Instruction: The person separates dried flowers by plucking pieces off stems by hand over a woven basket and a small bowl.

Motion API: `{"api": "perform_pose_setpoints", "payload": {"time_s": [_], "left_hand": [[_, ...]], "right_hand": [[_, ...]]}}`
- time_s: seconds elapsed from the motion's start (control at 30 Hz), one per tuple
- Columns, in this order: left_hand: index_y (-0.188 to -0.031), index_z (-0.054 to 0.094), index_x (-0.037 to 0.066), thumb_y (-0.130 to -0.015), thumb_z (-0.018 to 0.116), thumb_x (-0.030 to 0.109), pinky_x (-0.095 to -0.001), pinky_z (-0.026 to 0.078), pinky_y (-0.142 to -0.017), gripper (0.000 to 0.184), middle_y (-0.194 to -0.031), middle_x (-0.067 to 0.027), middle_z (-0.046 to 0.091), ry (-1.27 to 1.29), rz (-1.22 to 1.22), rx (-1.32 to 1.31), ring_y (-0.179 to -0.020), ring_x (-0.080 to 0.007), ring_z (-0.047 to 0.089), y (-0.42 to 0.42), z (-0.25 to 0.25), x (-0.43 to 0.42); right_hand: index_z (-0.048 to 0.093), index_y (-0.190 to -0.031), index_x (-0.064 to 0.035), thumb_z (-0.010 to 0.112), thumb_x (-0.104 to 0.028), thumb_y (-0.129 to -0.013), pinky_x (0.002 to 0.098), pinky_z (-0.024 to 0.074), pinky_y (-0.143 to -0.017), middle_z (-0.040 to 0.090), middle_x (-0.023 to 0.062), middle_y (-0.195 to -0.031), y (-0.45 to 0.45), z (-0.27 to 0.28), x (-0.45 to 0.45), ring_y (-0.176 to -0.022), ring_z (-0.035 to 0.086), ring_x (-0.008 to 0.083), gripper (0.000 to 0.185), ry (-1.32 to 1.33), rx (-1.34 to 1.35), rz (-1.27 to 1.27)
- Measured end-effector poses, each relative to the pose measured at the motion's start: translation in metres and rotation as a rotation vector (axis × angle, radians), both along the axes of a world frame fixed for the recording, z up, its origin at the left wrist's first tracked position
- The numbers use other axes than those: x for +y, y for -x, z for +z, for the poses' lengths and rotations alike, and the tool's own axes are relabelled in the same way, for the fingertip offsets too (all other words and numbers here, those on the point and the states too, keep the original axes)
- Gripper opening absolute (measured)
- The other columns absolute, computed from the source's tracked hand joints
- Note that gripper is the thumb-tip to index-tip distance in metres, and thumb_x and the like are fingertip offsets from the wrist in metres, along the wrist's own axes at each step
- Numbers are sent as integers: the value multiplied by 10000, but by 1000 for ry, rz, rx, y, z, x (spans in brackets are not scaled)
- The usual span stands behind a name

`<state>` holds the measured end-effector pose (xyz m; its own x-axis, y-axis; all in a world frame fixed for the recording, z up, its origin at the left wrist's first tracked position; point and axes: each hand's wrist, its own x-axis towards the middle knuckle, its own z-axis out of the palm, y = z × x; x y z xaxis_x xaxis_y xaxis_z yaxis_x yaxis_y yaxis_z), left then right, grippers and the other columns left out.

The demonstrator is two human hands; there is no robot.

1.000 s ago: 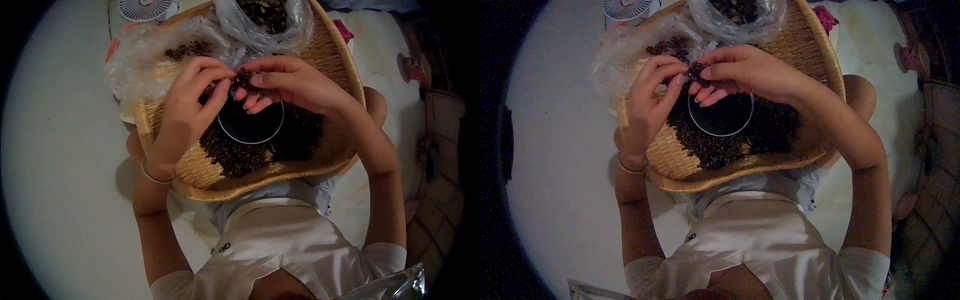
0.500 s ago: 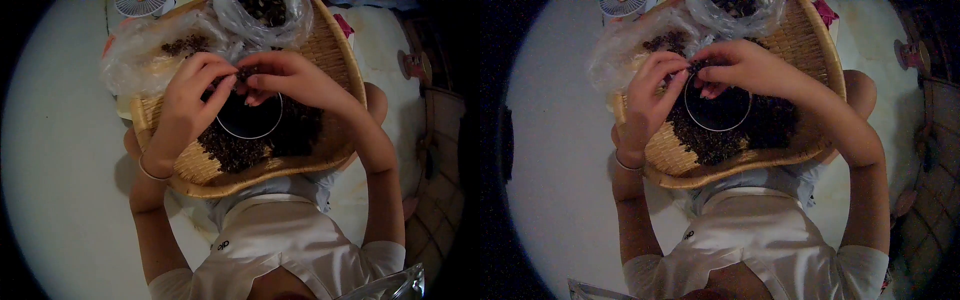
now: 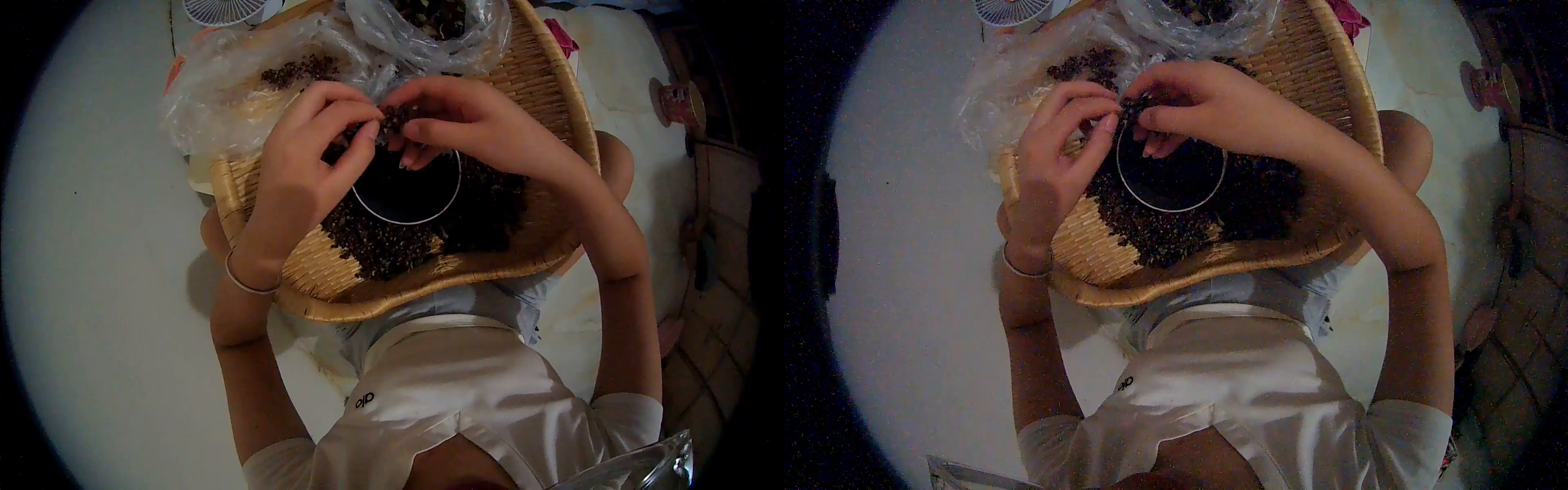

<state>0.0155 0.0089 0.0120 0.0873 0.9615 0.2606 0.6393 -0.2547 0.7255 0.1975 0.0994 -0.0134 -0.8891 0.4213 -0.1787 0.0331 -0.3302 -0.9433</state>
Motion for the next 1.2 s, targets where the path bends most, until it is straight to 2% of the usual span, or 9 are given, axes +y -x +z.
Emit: {"api": "perform_pose_setpoints", "payload": {"time_s": [0.27, 0.43, 0.67, 0.73, 1.17, 1.2], "left_hand": [[-883, 588, 37, -763, 607, 22, -253, 458, -633, 123, -914, -64, 545, -8, 40, -33, -780, -170, 551, 2, 2, -1], [-879, 588, 37, -742, 641, 36, -277, 452, -637, 147, -902, -72, 534, -46, -11, 39, -786, -206, 550, -4, 1, 1], [-856, 583, 34, -725, 647, 18, -297, 450, -662, 146, -892, -81, 527, -77, -18, 40, -789, -224, 551, -4, -4, 1], [-842, 578, 31, -721, 647, 12, -301, 450, -660, 141, -883, -81, 527, -96, -30, 75, -787, -223, 551, -4, -3, 0], [-845, 590, 40, -718, 655, 21, -290, 455, -645, 144, -887, -76, 530, -70, -6, 20, -768, -209, 549, -7, 2, -1], [-849, 593, 40, -718, 655, 21, -291, 455, -648, 146, -887, -77, 530, -90, -24, 45, -771, -212, 550, -7, 0, 0]], "right_hand": [[449, -1085, -15, 525, -94, -870, 267, 530, -669, 605, 106, -870, 0, -2, 2, -732, 621, 159, 241, -13, 11, -22], [469, -1059, -7, 545, -83, -848, 253, 522, -653, 600, 88, -843, 1, -4, 0, -717, 618, 141, 237, -161, -23, -26], [481, -1043, -2, 546, -83, -842, 249, 515, -644, 605, 81, -807, 1, -6, -1, -701, 614, 125, 226, -212, -10, -14], [469, -1097, -6, 529, -68, -865, 230, 500, -710, 573, 53, -949, 0, -3, 0, -779, 588, 96, 248, -208, -67, 51], [482, -1077, -3, 530, -70, -862, 230, 500, -710, 580, 51, -929, 0, 2, -2, -775, 591, 98, 231, -242, -105, 46], [492, -1047, 0, 546, -96, -850, 243, 509, -674, 604, 71, -865, 1, 0, -3, -732, 612, 119, 226, -304, -73, 25]]}}
